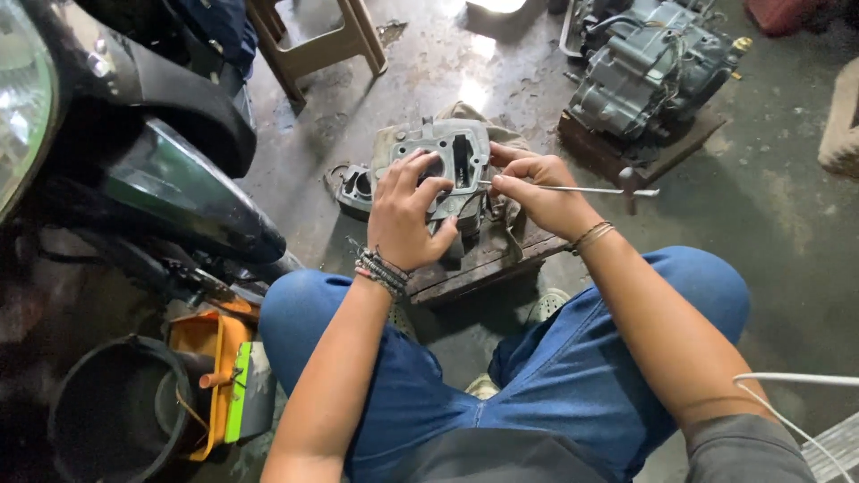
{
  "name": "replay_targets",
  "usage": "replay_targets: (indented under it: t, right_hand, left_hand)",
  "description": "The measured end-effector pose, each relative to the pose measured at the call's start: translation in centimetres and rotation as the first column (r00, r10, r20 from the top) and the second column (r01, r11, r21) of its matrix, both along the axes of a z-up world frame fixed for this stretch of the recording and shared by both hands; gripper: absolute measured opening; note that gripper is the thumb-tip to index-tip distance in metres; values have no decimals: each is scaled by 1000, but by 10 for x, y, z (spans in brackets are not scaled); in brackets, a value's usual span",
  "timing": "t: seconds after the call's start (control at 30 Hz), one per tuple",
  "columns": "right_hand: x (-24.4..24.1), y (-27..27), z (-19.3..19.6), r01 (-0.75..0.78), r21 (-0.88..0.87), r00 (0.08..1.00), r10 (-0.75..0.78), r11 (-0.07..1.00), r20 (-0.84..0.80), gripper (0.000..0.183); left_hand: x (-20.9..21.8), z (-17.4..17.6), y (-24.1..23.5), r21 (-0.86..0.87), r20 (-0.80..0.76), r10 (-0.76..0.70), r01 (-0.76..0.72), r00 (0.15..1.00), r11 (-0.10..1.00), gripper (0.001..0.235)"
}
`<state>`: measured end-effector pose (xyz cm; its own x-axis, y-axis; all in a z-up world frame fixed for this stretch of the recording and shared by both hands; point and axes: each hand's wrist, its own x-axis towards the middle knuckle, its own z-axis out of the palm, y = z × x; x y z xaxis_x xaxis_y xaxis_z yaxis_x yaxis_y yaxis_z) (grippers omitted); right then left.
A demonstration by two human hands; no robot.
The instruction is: The person sits on the floor and uses a T-handle tool to scrape and clean the surface of a metallic engine cylinder head. They then use a cloth to wipe the part and continue cleaning with the tool.
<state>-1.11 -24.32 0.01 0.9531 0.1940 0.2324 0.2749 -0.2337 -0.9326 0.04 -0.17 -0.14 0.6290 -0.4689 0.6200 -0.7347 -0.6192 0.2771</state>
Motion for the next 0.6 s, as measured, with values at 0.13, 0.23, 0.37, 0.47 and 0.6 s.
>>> replay_targets:
  t: [0.13,0.23,0.37,0.47,0.6]
  right_hand:
    - [2,0,-2,-5,-8,999,6,1000,36,13]
    - [1,2,-1,-20,-2,1000,20,1000,16,14]
    - [-2,4,-1,-5,-8,1000,5,1000,19,15]
    - [0,2,-2,-2,-17,1000,2,1000,21,14]
    - [-2,3,3,-25,-48,998,27,999,49,14]
  left_hand:
    - [1,-1,1,1,1,5,-5,1000,1000,44]
    - [2,-1,2,6,-8,-3,3,1000,1000,43]
    - [0,-3,5,10,-19,-8,8,1000,1000,42]
    - [3,-3,1,-2,-6,-11,11,1000,1000,42]
    - [3,-3,0,8,11,1,-1,1000,1000,42]
